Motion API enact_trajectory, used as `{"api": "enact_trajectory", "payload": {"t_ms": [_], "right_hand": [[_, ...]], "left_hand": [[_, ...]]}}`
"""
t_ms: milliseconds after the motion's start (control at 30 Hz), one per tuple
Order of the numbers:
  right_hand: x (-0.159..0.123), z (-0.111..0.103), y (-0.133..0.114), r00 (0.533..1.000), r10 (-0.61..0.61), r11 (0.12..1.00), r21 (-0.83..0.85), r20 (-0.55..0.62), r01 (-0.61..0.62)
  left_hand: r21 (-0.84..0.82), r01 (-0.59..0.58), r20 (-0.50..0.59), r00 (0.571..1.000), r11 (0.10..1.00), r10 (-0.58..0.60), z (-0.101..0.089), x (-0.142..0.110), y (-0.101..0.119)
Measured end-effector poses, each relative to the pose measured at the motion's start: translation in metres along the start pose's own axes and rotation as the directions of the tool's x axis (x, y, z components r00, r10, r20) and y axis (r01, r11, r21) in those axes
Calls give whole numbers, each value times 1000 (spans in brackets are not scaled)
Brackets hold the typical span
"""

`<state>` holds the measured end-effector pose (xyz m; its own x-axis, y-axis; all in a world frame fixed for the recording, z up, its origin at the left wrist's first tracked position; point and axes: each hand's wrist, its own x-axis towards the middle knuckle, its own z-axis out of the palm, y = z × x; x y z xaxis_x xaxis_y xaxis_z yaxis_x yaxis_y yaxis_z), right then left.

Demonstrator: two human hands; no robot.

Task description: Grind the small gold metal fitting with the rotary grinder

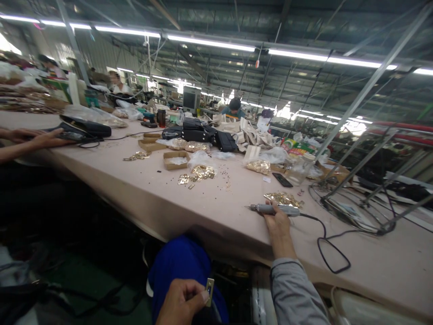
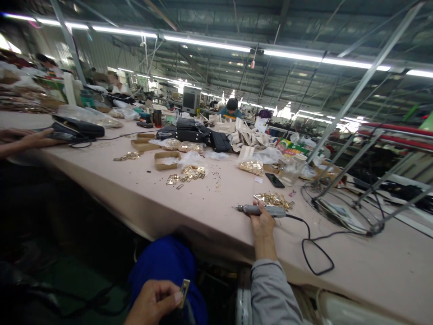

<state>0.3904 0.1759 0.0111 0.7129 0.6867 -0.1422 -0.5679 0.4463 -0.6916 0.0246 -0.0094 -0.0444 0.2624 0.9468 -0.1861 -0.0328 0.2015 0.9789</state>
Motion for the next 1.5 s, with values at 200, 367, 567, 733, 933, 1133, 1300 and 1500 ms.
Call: {"api": "enact_trajectory", "payload": {"t_ms": [200,367,567,733,933,1133,1300,1500], "right_hand": [[-4,1,4,994,64,998,3,84,-64],[-3,3,6,997,49,999,-1,60,-49],[-3,1,4,999,23,1000,-5,36,-23],[-5,0,5,1000,6,1000,15,21,-6],[-6,-1,6,1000,-6,1000,27,19,6],[-7,-1,4,1000,5,1000,19,26,-6],[-14,-1,-2,999,19,1000,13,42,-20],[-47,-2,-19,985,74,997,19,158,-78]], "left_hand": [[12,20,-11,1000,1000,-20,-1,2,-6],[35,5,-5,1000,999,-5,-1,3,-8],[-4,12,12,1000,1000,-12,-1,0,-4],[13,14,-11,1000,1000,-13,-2,-1,-6],[5,36,-16,999,999,-35,-4,-1,-6],[8,26,-36,999,1000,-26,-4,-2,-7],[21,12,-3,1000,1000,-12,-5,-2,-2],[7,6,-44,999,1000,-6,-2,-3,1]]}}
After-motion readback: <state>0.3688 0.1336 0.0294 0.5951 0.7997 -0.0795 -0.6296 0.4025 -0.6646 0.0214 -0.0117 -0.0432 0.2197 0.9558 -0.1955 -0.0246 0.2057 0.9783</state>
